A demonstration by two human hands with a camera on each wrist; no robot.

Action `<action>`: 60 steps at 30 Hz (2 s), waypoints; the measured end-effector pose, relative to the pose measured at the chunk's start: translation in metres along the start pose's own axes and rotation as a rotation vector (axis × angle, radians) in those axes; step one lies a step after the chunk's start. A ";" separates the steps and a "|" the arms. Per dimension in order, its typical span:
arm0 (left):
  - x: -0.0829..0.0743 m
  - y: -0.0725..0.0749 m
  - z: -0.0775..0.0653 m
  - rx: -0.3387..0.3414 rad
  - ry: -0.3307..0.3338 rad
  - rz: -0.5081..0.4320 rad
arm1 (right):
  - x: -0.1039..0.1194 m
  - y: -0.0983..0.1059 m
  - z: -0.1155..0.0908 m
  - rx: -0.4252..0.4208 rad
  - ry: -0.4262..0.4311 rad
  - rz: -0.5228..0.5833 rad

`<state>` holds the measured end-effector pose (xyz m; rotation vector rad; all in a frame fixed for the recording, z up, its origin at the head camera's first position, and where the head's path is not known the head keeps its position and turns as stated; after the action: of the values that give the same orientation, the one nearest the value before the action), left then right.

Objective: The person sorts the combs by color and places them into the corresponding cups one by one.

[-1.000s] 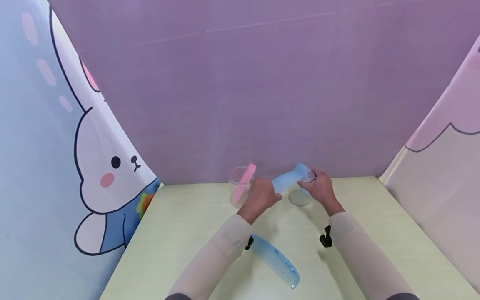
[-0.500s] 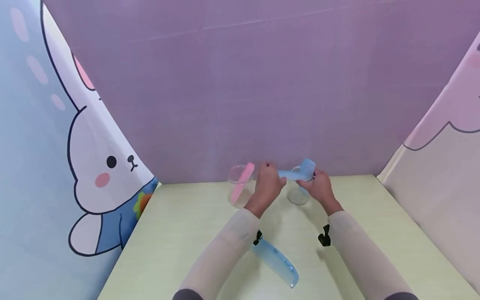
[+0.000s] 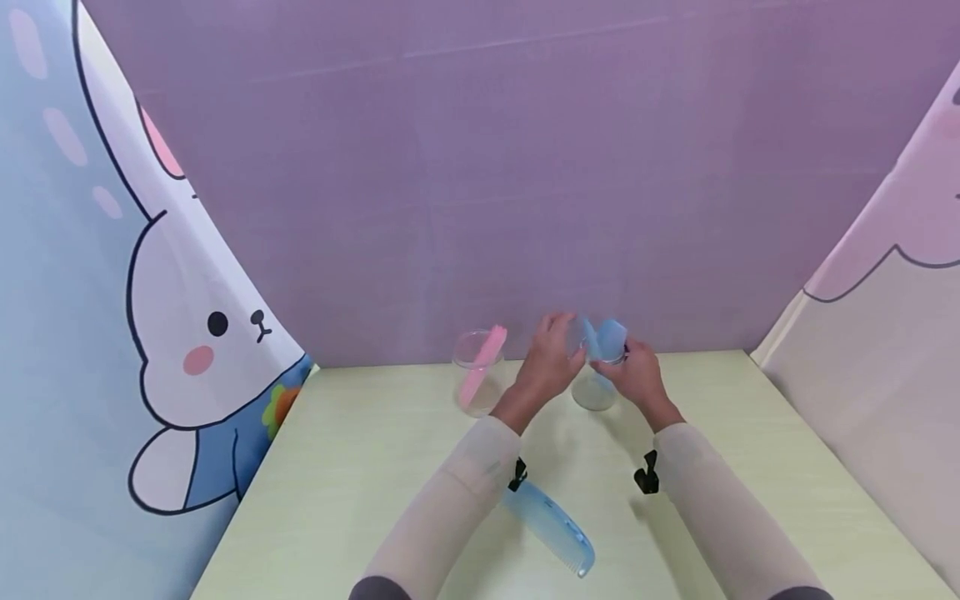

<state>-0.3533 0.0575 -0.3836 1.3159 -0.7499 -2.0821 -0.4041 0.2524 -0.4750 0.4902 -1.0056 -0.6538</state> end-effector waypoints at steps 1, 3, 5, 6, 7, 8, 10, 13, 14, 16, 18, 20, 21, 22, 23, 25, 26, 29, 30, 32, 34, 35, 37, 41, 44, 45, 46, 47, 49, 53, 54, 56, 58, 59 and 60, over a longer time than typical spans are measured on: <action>0.002 0.000 0.000 0.012 -0.011 0.017 | 0.001 0.000 0.000 0.006 -0.006 -0.005; 0.006 0.001 -0.002 0.045 -0.019 0.043 | 0.001 0.000 0.001 0.017 -0.017 -0.014; 0.010 0.002 -0.003 0.080 -0.021 0.060 | 0.001 0.001 0.001 0.026 -0.030 -0.022; 0.012 0.003 -0.004 0.098 -0.018 0.071 | 0.001 0.001 0.001 0.031 -0.035 -0.025; 0.014 0.004 -0.006 0.115 -0.013 0.081 | 0.001 0.001 0.001 0.034 -0.039 -0.025; 0.016 0.004 -0.007 0.129 -0.008 0.084 | 0.001 0.001 0.001 0.039 -0.042 -0.025; 0.021 0.006 -0.010 0.153 0.006 0.090 | 0.001 0.001 0.001 0.045 -0.047 -0.024; 0.028 0.009 -0.013 0.174 0.029 0.093 | 0.001 0.001 0.000 0.049 -0.046 -0.018; 0.030 0.010 -0.014 0.178 0.032 0.085 | 0.000 0.001 0.000 0.050 -0.046 -0.015; 0.034 0.012 -0.017 0.188 0.036 0.097 | 0.000 0.000 -0.001 0.049 -0.048 -0.009; 0.039 0.013 -0.019 0.201 0.039 0.109 | -0.001 0.000 -0.001 0.044 -0.054 -0.003; 0.044 0.014 -0.023 0.227 0.048 0.125 | 0.000 0.000 -0.003 0.042 -0.059 -0.001; 0.046 0.014 -0.026 0.238 0.050 0.141 | 0.000 -0.001 -0.004 0.040 -0.061 -0.002; 0.049 0.013 -0.028 0.252 0.058 0.153 | 0.000 -0.001 -0.005 0.038 -0.059 -0.001; 0.053 0.013 -0.030 0.262 0.060 0.168 | 0.000 -0.001 -0.005 0.037 -0.058 -0.002; 0.059 0.013 -0.036 0.282 0.063 0.199 | 0.000 -0.001 -0.007 0.037 -0.052 -0.007; 0.063 0.013 -0.038 0.289 0.061 0.210 | 0.001 -0.001 -0.008 0.037 -0.052 -0.006; 0.074 0.012 -0.046 0.303 0.042 0.234 | 0.002 0.000 -0.009 0.036 -0.049 -0.009; 0.077 0.013 -0.049 0.314 0.038 0.231 | 0.002 -0.001 -0.010 0.034 -0.049 -0.012; 0.083 0.015 -0.053 0.333 0.019 0.234 | 0.002 -0.001 -0.011 0.030 -0.053 -0.013; 0.089 0.016 -0.058 0.352 -0.017 0.256 | 0.003 -0.001 -0.011 0.026 -0.052 -0.015; 0.092 0.017 -0.060 0.366 -0.025 0.266 | 0.003 -0.001 -0.011 0.027 -0.053 -0.016; 0.097 0.018 -0.065 0.387 -0.048 0.283 | 0.004 0.000 -0.011 0.030 -0.058 -0.013; 0.108 0.020 -0.075 0.435 -0.073 0.283 | 0.006 0.002 -0.011 0.047 -0.079 -0.011; 0.116 0.022 -0.083 0.490 -0.073 0.268 | 0.006 0.003 -0.011 0.066 -0.102 -0.004; 0.119 0.022 -0.086 0.511 -0.067 0.268 | 0.006 0.004 -0.011 0.072 -0.107 -0.004; 0.122 0.022 -0.088 0.533 -0.059 0.266 | 0.007 0.004 -0.011 0.075 -0.111 -0.002; 0.125 0.023 -0.091 0.554 -0.052 0.270 | 0.007 0.005 -0.011 0.080 -0.115 -0.002; 0.129 0.023 -0.095 0.591 -0.035 0.277 | 0.006 0.007 -0.011 0.083 -0.118 -0.001; 0.136 0.021 -0.102 0.645 -0.026 0.286 | 0.005 0.009 -0.011 0.078 -0.107 -0.010; 0.137 0.021 -0.104 0.656 -0.029 0.286 | 0.005 0.009 -0.011 0.073 -0.099 -0.011; 0.138 0.020 -0.108 0.677 -0.046 0.297 | 0.004 0.008 -0.012 0.060 -0.084 -0.012; 0.139 0.018 -0.111 0.697 -0.057 0.312 | 0.004 0.008 -0.013 0.045 -0.070 -0.008; 0.139 0.018 -0.113 0.706 -0.060 0.317 | 0.004 0.007 -0.013 0.038 -0.064 -0.005; 0.140 0.017 -0.114 0.713 -0.064 0.325 | 0.004 0.007 -0.014 0.032 -0.059 -0.003</action>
<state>-0.2961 -0.0712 -0.4975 1.3453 -1.7160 -1.6501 -0.3886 0.2558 -0.4749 0.5027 -1.0729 -0.6586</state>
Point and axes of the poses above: each hand's wrist, its own z-axis towards the middle knuckle, its own y-axis out of the back of the hand, x = y × z, the point moved 1 cm from there along z, towards the middle knuckle, and after that the axes turned 8 degrees about y, right-handed, at the moved point
